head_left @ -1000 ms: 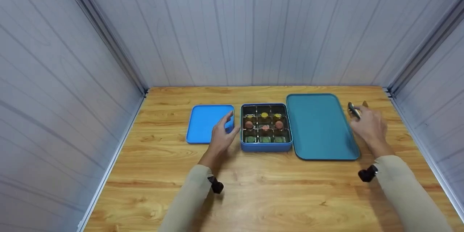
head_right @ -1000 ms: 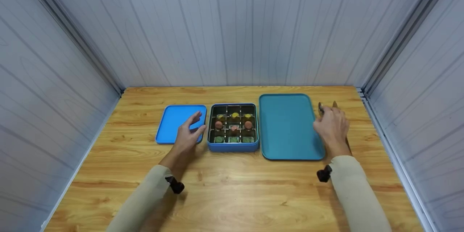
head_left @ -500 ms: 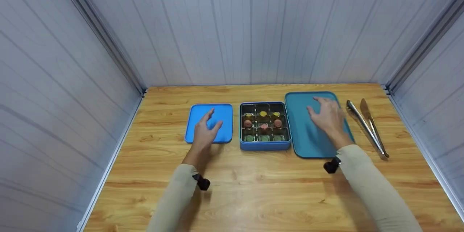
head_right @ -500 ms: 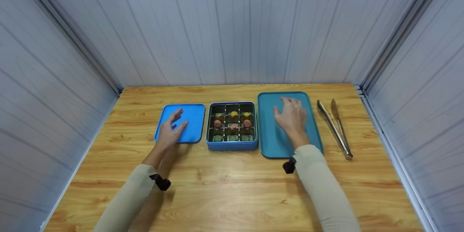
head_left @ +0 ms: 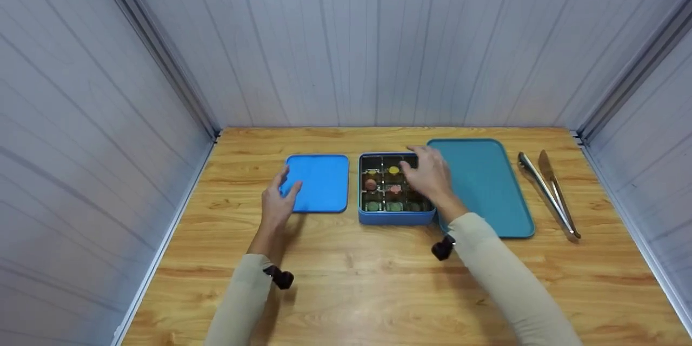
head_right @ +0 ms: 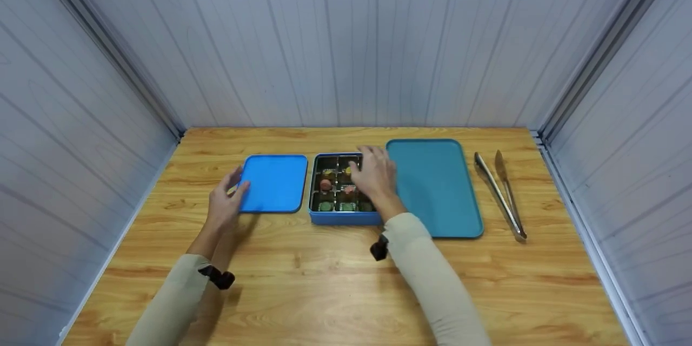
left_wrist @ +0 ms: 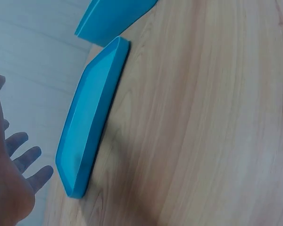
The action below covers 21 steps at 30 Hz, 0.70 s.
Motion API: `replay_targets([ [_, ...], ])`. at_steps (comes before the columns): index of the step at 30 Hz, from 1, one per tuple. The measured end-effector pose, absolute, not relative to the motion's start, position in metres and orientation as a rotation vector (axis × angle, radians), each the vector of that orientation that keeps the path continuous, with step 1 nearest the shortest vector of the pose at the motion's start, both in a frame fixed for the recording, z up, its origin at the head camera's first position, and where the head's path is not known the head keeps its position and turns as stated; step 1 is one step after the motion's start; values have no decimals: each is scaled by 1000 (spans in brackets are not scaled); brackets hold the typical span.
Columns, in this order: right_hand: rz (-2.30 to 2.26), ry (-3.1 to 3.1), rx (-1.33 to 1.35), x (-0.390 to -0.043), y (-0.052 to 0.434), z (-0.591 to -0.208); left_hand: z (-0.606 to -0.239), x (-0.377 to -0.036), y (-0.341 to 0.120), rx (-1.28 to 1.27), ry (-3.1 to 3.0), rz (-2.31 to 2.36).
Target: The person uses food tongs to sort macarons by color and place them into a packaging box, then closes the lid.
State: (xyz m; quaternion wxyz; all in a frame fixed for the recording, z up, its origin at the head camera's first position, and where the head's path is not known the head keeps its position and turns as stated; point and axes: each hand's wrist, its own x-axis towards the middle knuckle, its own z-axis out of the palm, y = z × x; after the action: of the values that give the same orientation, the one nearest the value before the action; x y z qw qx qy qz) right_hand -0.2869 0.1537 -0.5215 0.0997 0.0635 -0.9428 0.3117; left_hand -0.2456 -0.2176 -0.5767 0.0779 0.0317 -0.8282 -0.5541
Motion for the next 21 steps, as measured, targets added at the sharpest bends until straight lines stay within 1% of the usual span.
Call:
replay_targets([
  [11, 1062, -2777, 349, -276, 76, -509, -567, -236, -248, 139, -2461, -1667],
  [16, 1225, -2736, 401, -273, 48, -512, -558, -243, -257, 157, -2567, -1659],
  [21, 1380, -2729, 375, -272, 23, -517, -546, -256, -258, 221, -2652, -1695],
])
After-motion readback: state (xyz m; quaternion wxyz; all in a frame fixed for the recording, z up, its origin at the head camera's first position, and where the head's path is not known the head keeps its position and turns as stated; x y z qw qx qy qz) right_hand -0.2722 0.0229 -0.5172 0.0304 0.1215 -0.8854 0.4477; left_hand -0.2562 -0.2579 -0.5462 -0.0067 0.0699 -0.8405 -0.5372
